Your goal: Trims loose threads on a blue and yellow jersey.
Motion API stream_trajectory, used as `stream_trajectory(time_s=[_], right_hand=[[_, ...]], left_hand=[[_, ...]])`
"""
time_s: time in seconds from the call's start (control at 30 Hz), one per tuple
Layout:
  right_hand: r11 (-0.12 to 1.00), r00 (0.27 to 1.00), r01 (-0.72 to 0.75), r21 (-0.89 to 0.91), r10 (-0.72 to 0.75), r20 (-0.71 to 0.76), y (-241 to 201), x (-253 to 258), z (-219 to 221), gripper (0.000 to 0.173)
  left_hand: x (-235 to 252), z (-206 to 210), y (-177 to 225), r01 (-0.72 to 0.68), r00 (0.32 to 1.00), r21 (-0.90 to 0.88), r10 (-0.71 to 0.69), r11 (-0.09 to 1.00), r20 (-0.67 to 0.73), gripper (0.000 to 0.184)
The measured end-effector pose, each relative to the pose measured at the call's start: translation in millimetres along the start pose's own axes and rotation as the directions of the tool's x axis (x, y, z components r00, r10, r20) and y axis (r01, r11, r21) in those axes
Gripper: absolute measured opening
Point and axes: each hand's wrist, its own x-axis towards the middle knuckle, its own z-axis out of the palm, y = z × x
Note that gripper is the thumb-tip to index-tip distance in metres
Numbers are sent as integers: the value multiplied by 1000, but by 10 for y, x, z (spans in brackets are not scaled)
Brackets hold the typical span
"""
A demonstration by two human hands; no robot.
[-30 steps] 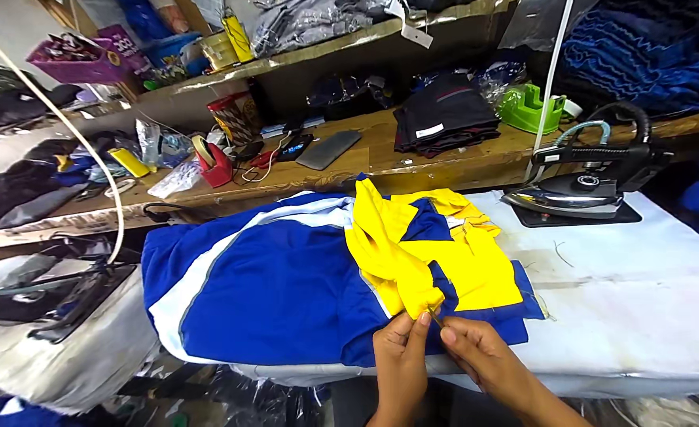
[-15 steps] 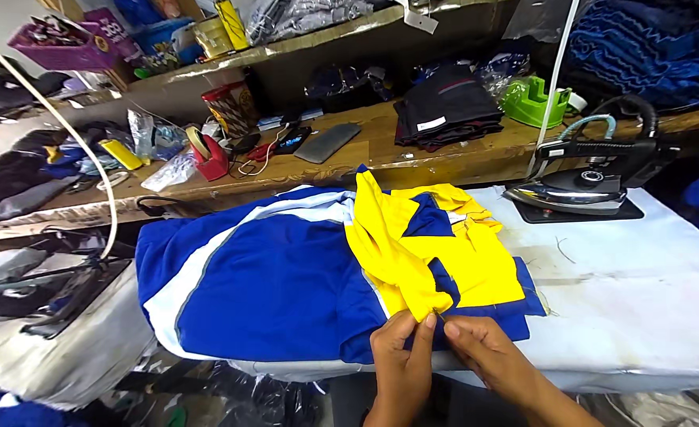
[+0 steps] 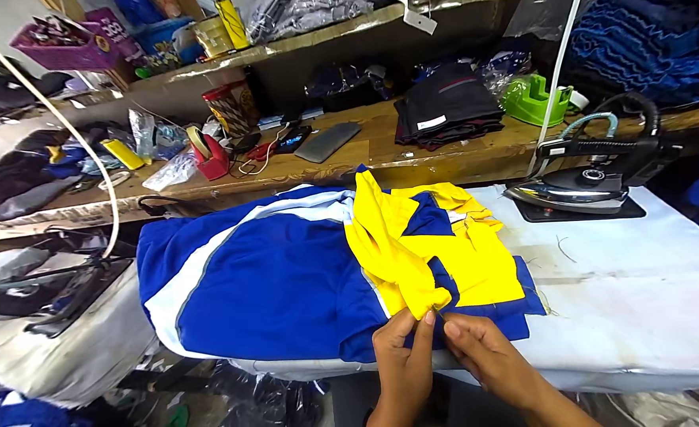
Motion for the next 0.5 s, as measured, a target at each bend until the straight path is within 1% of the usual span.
stream_trajectory(time_s=[0.23,0.4,0.5], right_hand=[[987,997,-69,143,71,-8,-22,-8,73,40],[966,996,-86,243,82,24,16,-14,98,42],[942,987,-156,298,142,69,-11,-28,102,44]], left_hand=[[-34,20,-29,-28,999,12,28,1000,-23,16],[-68,10,-62,-56,998,16,56,998,-24,16],[-59,-12,-48,-56,998,-1,56,998,-17,17]])
